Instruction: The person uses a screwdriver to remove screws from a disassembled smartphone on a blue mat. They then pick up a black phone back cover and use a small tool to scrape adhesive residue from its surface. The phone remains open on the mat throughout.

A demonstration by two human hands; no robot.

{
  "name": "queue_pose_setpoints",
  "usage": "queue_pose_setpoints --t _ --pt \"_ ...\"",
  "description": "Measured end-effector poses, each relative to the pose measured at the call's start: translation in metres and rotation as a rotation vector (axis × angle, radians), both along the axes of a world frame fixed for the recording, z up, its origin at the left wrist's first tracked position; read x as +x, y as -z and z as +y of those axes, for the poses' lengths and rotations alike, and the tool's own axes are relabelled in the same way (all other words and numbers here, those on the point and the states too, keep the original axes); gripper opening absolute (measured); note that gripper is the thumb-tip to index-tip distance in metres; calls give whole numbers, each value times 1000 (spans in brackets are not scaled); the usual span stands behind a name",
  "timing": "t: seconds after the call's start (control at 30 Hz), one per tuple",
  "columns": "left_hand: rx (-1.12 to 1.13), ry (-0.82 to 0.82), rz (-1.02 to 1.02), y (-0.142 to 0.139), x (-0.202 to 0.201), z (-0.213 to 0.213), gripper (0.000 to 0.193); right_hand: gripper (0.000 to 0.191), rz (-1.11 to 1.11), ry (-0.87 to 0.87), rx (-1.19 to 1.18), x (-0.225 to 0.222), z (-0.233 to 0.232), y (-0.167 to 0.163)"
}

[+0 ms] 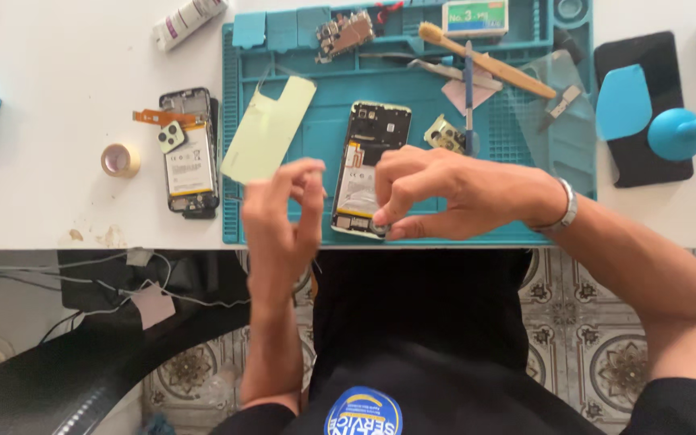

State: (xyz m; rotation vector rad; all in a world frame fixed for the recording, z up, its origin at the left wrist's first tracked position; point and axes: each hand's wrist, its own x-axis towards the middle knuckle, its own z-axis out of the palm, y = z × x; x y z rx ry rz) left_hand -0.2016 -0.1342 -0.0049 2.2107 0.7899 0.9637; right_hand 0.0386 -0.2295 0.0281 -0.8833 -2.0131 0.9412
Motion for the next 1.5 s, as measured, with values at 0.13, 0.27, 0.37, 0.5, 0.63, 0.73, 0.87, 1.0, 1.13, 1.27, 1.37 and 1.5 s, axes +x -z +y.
queue_pose_setpoints --t 0.13,0.27,0.37,0.5,0.63,0.73,0.87,1.0,1.13,1.27,1.37,1.5 --pt "366 -203 338 -5 2 8 15 16 49 -14 19 2 1 3" --pt "288 -271 298 1 7 4 16 19 -89 75 2 3 1 3" --pt "221 -300 273 8 12 6 15 27 67 -21 41 3 1 1" --pt "260 -250 259 13 12 9 11 29 20 -18 106 -4 1 1" --pt "234 -181 213 13 13 11 11 31 12 -7 159 -6 0 3" --pt "65 -113 0 15 14 8 15 32 15 3 145 -7 -1 4" --pt "7 28 -201 23 18 -2 20 32 -138 108 171 -15 0 8" --pt "-155 81 -298 32 25 -4 17 40 15 72 201 -14 -2 7" --pt "-408 93 -405 40 24 0 13 36 -60 85 227 -15 -1 9" --pt "-477 117 -522 49 20 3 15 45 22 56 233 -16 -4 11" --pt "-497 100 -575 53 18 4 16 39 5 42 235 -16 -3 13" --pt "-484 143 -588 55 17 8 20 39 -88 111 261 -19 -3 16"
